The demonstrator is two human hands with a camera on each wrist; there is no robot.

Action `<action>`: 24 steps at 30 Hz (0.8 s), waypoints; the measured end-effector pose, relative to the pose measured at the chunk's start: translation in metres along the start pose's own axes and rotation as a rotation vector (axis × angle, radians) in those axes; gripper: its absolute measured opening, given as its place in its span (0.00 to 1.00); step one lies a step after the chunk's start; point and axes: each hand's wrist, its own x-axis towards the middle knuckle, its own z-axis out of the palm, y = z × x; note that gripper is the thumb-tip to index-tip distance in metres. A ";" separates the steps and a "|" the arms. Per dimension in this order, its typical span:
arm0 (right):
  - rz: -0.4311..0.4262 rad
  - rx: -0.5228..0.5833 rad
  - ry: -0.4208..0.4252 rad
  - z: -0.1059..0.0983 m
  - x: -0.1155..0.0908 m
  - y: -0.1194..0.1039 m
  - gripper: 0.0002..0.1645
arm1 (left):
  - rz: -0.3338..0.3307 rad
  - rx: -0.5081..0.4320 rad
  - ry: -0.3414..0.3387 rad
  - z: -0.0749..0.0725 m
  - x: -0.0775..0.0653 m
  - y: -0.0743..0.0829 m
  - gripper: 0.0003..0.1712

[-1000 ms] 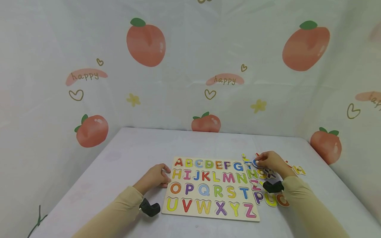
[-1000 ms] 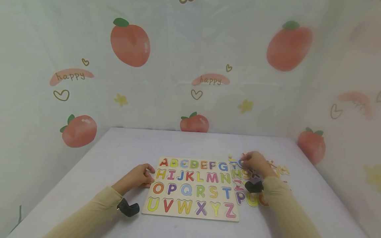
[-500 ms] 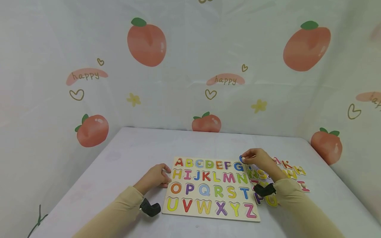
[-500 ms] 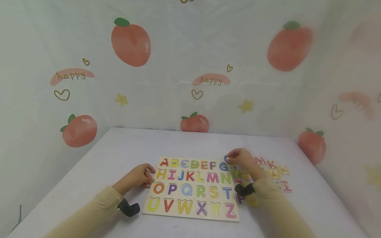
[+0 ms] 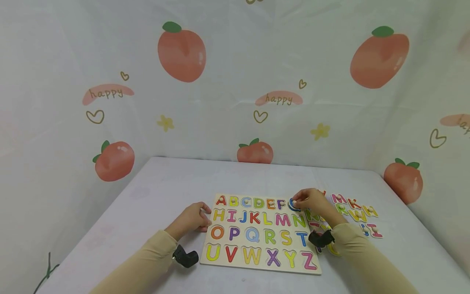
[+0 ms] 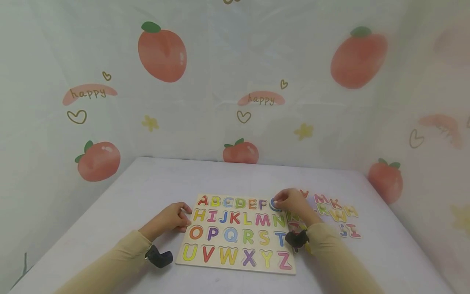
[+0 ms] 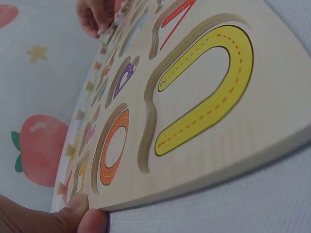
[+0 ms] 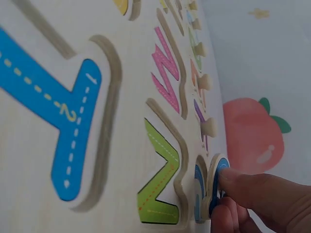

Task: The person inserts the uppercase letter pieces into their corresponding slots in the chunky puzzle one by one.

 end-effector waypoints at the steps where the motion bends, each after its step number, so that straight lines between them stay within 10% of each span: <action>1: -0.001 -0.002 -0.007 0.000 0.000 0.000 0.10 | -0.001 0.001 0.000 0.000 0.000 0.000 0.18; 24: 0.047 -0.091 -0.050 0.004 0.003 -0.007 0.08 | 0.000 -0.005 -0.002 0.001 0.002 -0.002 0.18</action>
